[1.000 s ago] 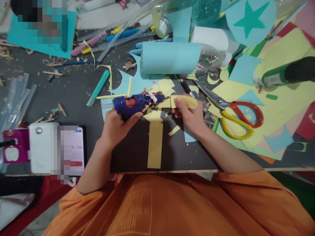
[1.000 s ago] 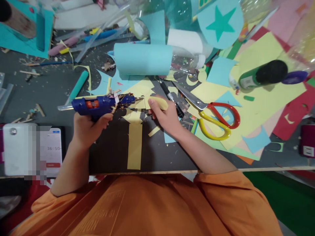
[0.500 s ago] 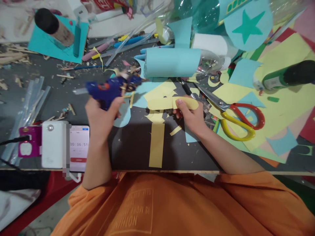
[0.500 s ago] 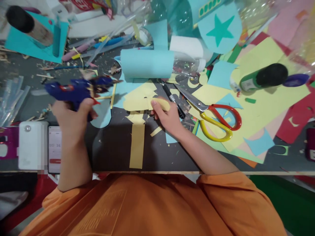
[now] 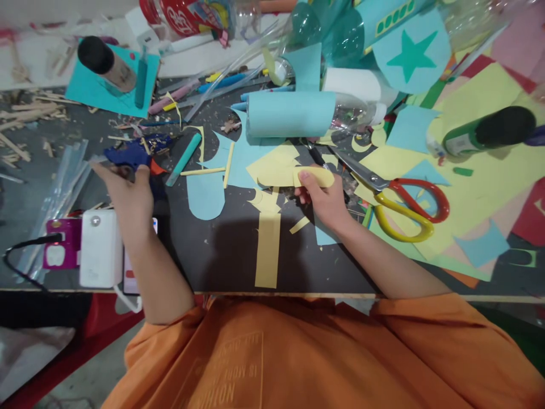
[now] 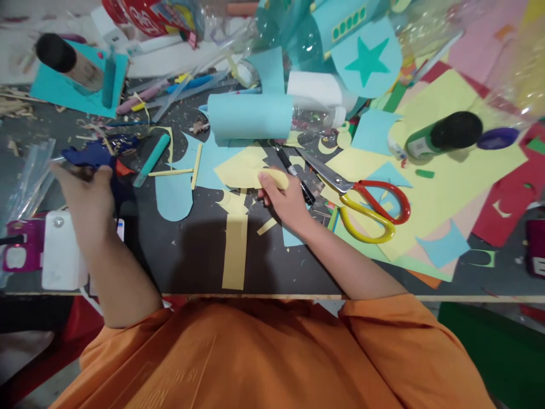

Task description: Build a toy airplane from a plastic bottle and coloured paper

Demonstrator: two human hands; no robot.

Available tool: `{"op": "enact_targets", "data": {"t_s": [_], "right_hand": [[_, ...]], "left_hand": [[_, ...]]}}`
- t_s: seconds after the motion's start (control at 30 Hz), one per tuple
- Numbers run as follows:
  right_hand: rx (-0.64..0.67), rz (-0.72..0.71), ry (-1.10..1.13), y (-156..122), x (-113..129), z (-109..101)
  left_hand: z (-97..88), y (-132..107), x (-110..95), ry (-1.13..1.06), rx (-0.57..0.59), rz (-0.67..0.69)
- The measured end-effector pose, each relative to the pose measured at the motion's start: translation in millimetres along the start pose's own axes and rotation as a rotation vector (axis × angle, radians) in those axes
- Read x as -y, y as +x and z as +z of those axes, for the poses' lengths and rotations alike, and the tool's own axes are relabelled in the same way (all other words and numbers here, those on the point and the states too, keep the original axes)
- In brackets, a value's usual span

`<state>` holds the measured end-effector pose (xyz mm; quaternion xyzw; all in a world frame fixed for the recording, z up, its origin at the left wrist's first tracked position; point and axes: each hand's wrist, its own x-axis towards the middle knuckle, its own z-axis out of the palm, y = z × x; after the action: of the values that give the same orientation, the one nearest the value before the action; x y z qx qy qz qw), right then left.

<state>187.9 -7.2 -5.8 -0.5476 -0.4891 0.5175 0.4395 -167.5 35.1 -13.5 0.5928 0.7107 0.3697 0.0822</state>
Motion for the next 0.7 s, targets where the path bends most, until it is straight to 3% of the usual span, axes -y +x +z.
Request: {"op": "enact_targets", "data": {"t_s": [0.07,0.1,0.17,0.23,0.3,0.37,0.47,0.57,0.7], "right_hand": [[-0.005,-0.004,0.019,0.4,-0.5,0.1],[-0.008,-0.007,0.027,0.4,-0.6,0.1],[-0.011,-0.004,0.039,0.1,-0.5,0.1],[-0.014,0.0,0.047,-0.6,0.0,0.1],[-0.015,-0.009,0.061,-1.3,0.9,0.1],[-0.019,-0.025,0.071,-1.6,2.3,0.0],[-0.035,-0.03,0.065,-1.4,4.5,-0.1],[-0.039,-0.031,0.041,-1.0,5.3,-0.2],[-0.021,-0.046,0.024,-0.8,4.4,0.3]], "left_hand": [[-1.3,1.3,-2.9,-0.01,-0.159,-0.284],[-1.8,0.7,-10.0,-0.03,-0.193,-0.333],[-0.7,-4.1,-33.3,-0.126,-0.238,-0.294],[5.3,-14.0,-64.3,-0.259,-0.315,-0.127],[16.8,-28.4,-97.1,-0.408,-0.179,-0.104],[31.8,-45.0,-126.4,-0.604,0.193,-0.217],[53.0,-66.6,-157.5,-0.814,0.556,-0.362],[65.7,-77.9,-172.1,-0.945,0.777,-0.468],[73.6,-80.1,-175.6,-1.095,0.776,-0.611]]}}
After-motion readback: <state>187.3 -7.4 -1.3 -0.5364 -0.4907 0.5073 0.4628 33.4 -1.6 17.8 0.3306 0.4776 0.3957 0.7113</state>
